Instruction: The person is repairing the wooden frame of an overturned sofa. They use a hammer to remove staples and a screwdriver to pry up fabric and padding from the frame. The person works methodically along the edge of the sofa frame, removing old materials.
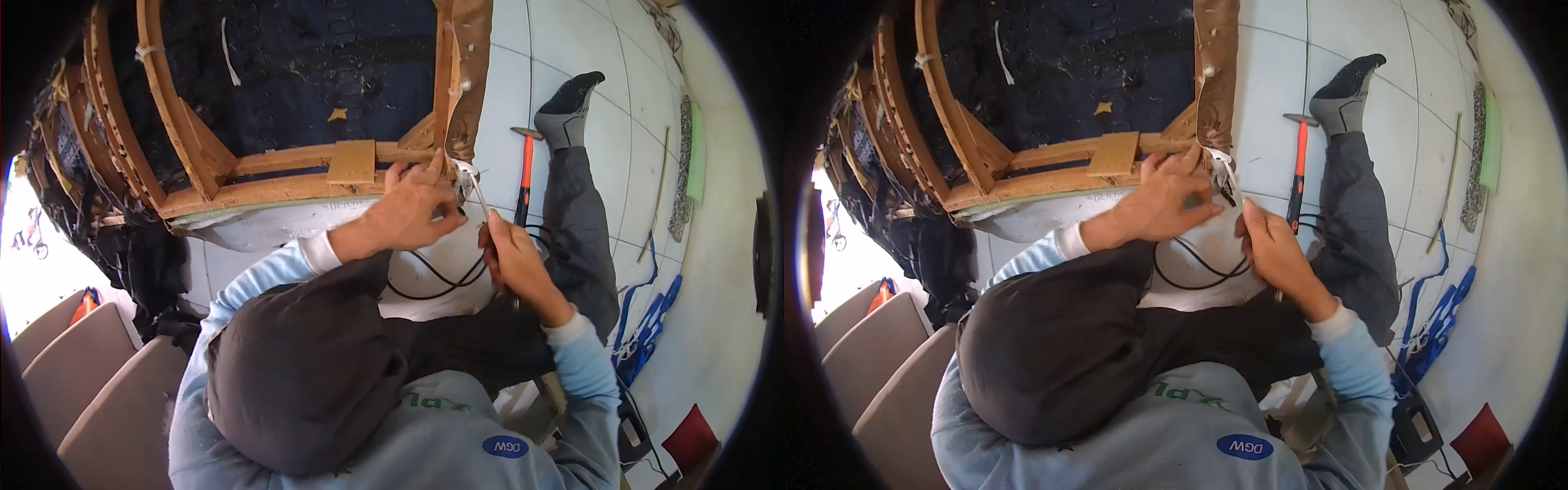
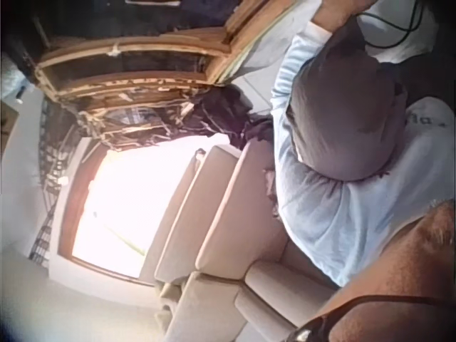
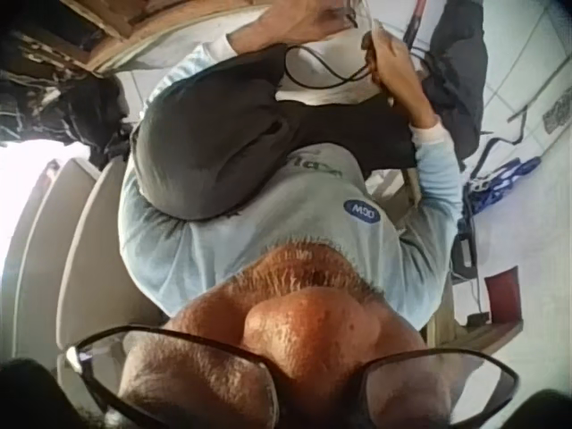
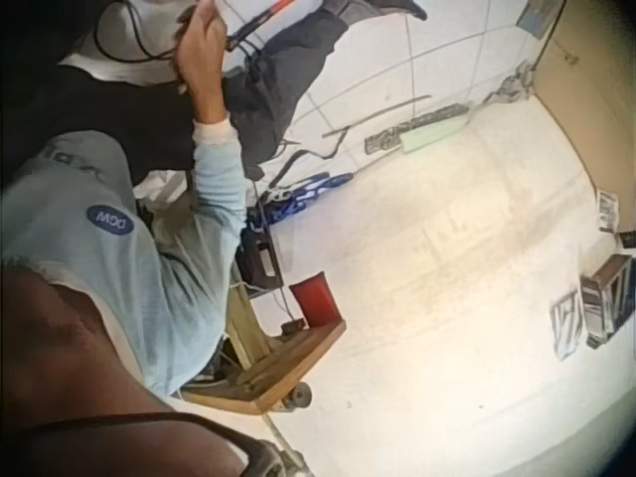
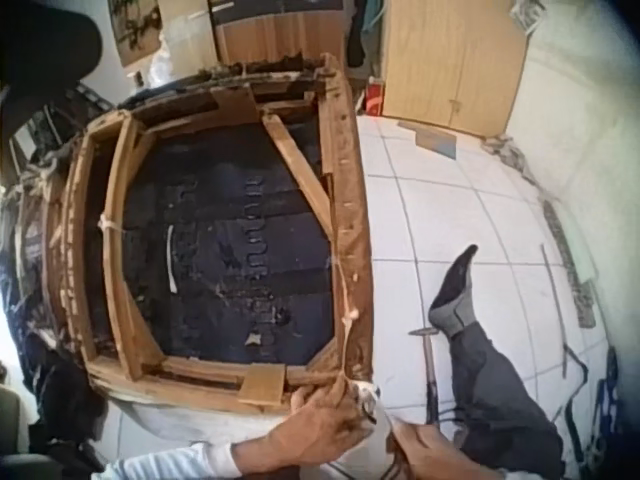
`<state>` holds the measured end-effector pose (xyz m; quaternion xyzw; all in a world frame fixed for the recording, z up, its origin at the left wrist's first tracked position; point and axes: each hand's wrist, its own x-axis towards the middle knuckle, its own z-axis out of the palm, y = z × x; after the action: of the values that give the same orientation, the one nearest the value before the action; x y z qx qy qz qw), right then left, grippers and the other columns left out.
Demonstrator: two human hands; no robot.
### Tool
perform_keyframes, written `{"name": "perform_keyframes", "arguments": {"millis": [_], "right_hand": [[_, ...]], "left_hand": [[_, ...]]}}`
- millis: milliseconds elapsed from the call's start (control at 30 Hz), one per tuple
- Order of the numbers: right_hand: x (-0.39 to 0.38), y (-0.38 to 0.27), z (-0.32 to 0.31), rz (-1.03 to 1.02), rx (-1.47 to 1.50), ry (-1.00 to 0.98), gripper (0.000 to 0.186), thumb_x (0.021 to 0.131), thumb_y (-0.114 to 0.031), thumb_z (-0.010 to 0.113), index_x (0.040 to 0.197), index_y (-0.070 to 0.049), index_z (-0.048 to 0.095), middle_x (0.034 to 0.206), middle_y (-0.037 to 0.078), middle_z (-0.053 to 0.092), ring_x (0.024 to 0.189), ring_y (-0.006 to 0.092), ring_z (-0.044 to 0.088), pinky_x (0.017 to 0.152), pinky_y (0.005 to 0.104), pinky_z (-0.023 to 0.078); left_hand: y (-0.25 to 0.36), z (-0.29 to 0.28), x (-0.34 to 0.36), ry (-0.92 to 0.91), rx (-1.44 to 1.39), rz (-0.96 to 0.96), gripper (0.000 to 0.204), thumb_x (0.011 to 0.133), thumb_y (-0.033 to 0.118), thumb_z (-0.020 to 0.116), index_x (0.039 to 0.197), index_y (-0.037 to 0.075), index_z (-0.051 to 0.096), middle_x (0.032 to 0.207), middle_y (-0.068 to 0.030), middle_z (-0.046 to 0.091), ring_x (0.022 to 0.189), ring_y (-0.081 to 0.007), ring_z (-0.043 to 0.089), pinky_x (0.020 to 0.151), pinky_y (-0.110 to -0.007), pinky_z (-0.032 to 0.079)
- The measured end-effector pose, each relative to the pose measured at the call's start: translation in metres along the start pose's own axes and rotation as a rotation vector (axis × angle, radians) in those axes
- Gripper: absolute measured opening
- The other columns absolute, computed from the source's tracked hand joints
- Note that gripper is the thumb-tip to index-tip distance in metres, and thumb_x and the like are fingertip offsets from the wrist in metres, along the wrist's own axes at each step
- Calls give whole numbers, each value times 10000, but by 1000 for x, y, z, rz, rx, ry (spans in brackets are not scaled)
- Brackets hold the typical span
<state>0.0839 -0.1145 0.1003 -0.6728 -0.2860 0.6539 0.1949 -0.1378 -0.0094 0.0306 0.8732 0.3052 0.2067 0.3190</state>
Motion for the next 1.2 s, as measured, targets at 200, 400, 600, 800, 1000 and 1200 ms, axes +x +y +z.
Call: {"name": "perform_keyframes", "arguments": {"millis": [200, 400, 600, 800, 1000, 1200], "right_hand": [[52, 68, 50, -381, -96, 338, 531, 1204, -385, 455, 893, 19, 601, 682, 127, 568, 621, 250, 586, 624, 410, 460], [75, 60, 25, -607, -402, 451, 415, 1190, -312, 468, 954, -6, 621, 733, 286, 627, 686, 517, 638, 602, 555, 470], [72, 6, -52, -691, -977, 373, 394, 1163, -340, 511, 964, -25, 638, 755, 286, 657, 739, 530, 645, 643, 604, 470], [90, -16, -97, -755, -971, 116, 447, 1162, -393, 495, 955, -39, 672, 761, 268, 658, 769, 504, 653, 704, 574, 487], [68, -42, -80, -570, -857, -35, 489, 1173, -374, 465, 955, 1, 689, 807, 253, 680, 810, 446, 684, 761, 531, 510], [57, -26, -58, -96, -385, -153, 541, 1150, -505, 506, 891, -61, 675, 663, 84, 592, 531, 248, 613, 449, 454, 474]], "left_hand": [[-9, -30, 8, 73, -158, -184, 277, 969, 261, 804, 1004, 18, 676, 841, -175, 760, 796, -413, 768, 755, -488, 604], [-12, -22, 5, 49, 36, -196, 271, 980, 271, 783, 1103, 61, 664, 851, -140, 788, 779, -385, 780, 686, -485, 609], [-15, -10, 5, 119, 152, -202, 243, 974, 307, 778, 1050, 98, 684, 850, -124, 797, 746, -355, 778, 646, -475, 602], [-11, -2, 10, 108, 233, -209, 227, 953, 320, 785, 1029, 124, 699, 799, -92, 783, 694, -329, 769, 605, -469, 592], [-21, 3, 2, 209, 296, -150, 263, 925, 348, 804, 1030, 133, 694, 773, -99, 772, 674, -328, 763, 596, -464, 589], [-15, 9, 3, 194, 324, -148, 282, 924, 367, 797, 1029, 134, 678, 754, -130, 754, 656, -342, 754, 595, -483, 592]]}}
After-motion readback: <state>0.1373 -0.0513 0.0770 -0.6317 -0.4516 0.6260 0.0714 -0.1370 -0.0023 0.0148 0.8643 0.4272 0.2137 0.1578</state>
